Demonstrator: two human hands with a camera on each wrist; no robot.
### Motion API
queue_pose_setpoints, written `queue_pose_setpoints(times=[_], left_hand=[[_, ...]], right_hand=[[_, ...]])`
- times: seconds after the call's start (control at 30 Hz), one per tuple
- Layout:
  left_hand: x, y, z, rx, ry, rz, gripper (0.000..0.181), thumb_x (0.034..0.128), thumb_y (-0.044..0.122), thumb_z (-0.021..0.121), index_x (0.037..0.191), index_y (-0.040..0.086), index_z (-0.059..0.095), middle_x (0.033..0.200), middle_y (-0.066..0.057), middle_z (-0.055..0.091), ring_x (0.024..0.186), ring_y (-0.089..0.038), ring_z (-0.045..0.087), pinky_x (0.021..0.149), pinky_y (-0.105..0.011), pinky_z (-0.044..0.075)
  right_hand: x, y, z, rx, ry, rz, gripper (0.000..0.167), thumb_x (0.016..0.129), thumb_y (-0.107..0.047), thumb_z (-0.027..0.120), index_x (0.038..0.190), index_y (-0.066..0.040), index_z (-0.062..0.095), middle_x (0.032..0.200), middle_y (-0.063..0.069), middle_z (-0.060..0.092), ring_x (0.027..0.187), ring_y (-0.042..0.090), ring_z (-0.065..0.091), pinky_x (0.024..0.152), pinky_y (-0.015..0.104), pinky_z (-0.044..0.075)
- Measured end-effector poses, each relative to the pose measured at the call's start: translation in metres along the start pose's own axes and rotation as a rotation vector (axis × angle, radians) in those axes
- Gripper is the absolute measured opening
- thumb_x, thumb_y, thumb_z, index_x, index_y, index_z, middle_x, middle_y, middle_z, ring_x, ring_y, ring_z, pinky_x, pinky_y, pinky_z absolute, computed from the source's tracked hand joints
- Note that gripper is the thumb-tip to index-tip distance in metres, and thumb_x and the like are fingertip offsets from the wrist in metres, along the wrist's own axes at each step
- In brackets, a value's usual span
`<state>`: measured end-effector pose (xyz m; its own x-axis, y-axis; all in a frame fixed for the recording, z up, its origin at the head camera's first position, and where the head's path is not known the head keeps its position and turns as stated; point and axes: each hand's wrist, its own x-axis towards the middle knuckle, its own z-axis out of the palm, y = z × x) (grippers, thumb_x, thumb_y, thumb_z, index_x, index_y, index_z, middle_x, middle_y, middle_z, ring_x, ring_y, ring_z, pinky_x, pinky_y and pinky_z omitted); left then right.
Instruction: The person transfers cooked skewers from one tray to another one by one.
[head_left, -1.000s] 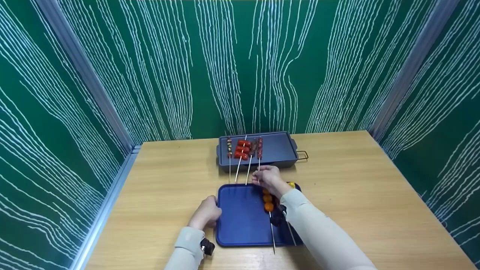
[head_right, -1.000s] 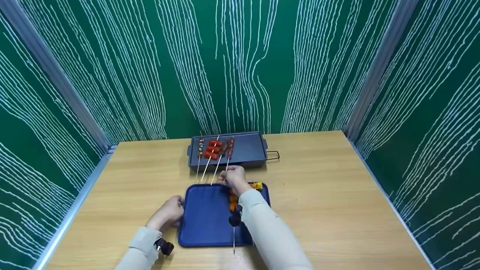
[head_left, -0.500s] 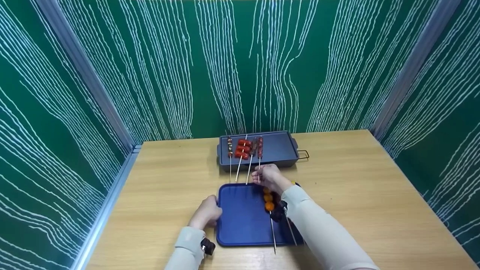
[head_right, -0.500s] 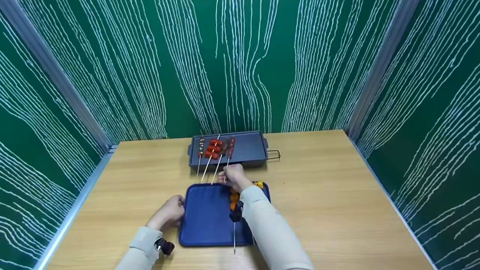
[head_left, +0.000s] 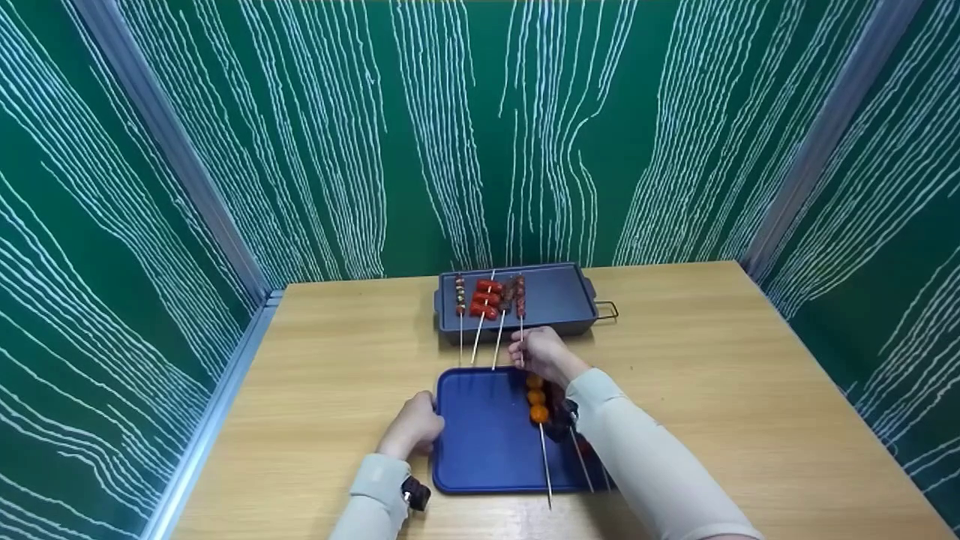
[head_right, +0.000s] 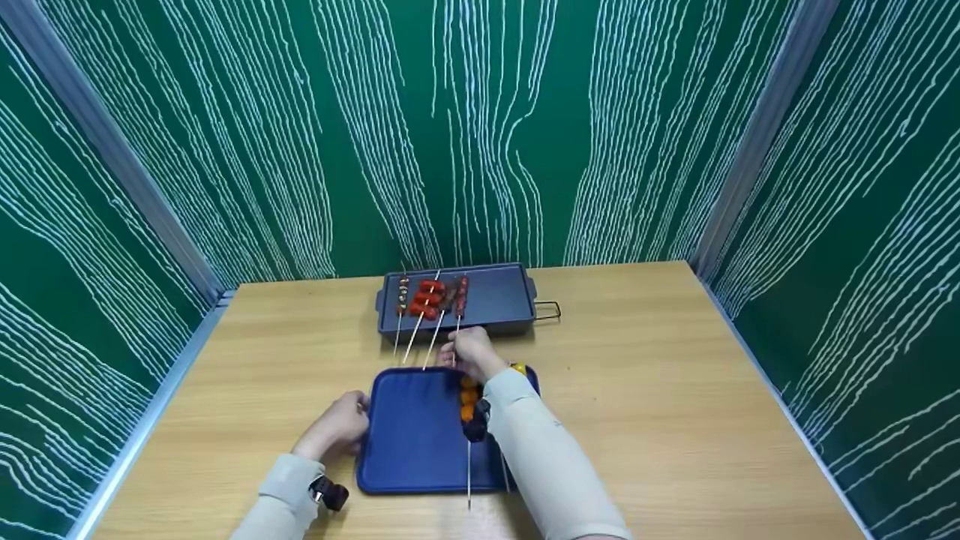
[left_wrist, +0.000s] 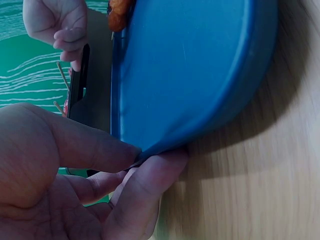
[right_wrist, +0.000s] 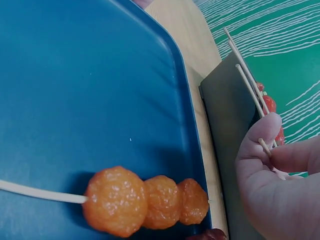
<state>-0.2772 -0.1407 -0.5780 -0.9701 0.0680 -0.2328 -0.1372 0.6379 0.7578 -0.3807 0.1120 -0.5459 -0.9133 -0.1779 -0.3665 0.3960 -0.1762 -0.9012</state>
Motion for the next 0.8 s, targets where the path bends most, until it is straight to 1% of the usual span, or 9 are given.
queue_pose_setpoints(times=[0.1, 0.27, 0.47, 0.53, 0.8], left_hand=[[0.001, -0.001, 0.001, 0.002, -0.003, 0.010, 0.012, 0.0868, -0.004, 0.048, 0.093, 0.003, 0.055, 0.089, -0.015, 0.060, 0.055, -0.021, 0.060, 0.042, -0.031, 0.055], [0.000, -0.001, 0.001, -0.013, -0.001, 0.015, 0.012, 0.0865, -0.004, 0.049, 0.094, 0.002, 0.055, 0.089, -0.015, 0.061, 0.056, -0.022, 0.061, 0.042, -0.031, 0.055], [-0.001, 0.000, 0.001, -0.010, 0.008, 0.025, 0.012, 0.0871, -0.004, 0.050, 0.096, 0.001, 0.056, 0.090, -0.016, 0.061, 0.058, -0.023, 0.062, 0.042, -0.032, 0.055], [-0.001, 0.000, 0.001, -0.015, 0.008, 0.022, 0.013, 0.0873, -0.005, 0.050, 0.096, 0.001, 0.056, 0.091, -0.016, 0.061, 0.059, -0.024, 0.063, 0.043, -0.032, 0.055], [-0.004, 0.003, 0.000, -0.034, 0.004, 0.000, 0.015, 0.0885, -0.006, 0.049, 0.100, -0.001, 0.057, 0.096, -0.017, 0.061, 0.063, -0.026, 0.065, 0.044, -0.034, 0.057]], right_hand=[[0.000, -0.001, -0.001, -0.005, -0.004, -0.005, 0.028, 0.098, 0.016, 0.037, 0.122, 0.007, 0.046, 0.071, 0.003, 0.055, 0.059, 0.011, 0.050, 0.054, 0.020, 0.046], [-0.002, -0.003, 0.000, 0.001, -0.010, -0.015, 0.028, 0.098, 0.015, 0.036, 0.122, 0.007, 0.046, 0.072, 0.003, 0.055, 0.060, 0.011, 0.050, 0.054, 0.020, 0.046], [-0.003, -0.006, 0.000, -0.006, -0.009, -0.017, 0.035, 0.099, 0.014, 0.035, 0.132, 0.011, 0.045, 0.074, 0.003, 0.056, 0.060, 0.011, 0.051, 0.057, 0.020, 0.048], [-0.004, -0.008, -0.001, -0.012, -0.009, -0.014, 0.037, 0.099, 0.014, 0.034, 0.134, 0.012, 0.044, 0.075, 0.004, 0.056, 0.061, 0.011, 0.051, 0.058, 0.021, 0.049], [-0.009, -0.014, -0.002, -0.014, -0.033, -0.015, 0.038, 0.099, 0.014, 0.033, 0.135, 0.010, 0.043, 0.077, 0.004, 0.056, 0.063, 0.013, 0.051, 0.060, 0.025, 0.052]])
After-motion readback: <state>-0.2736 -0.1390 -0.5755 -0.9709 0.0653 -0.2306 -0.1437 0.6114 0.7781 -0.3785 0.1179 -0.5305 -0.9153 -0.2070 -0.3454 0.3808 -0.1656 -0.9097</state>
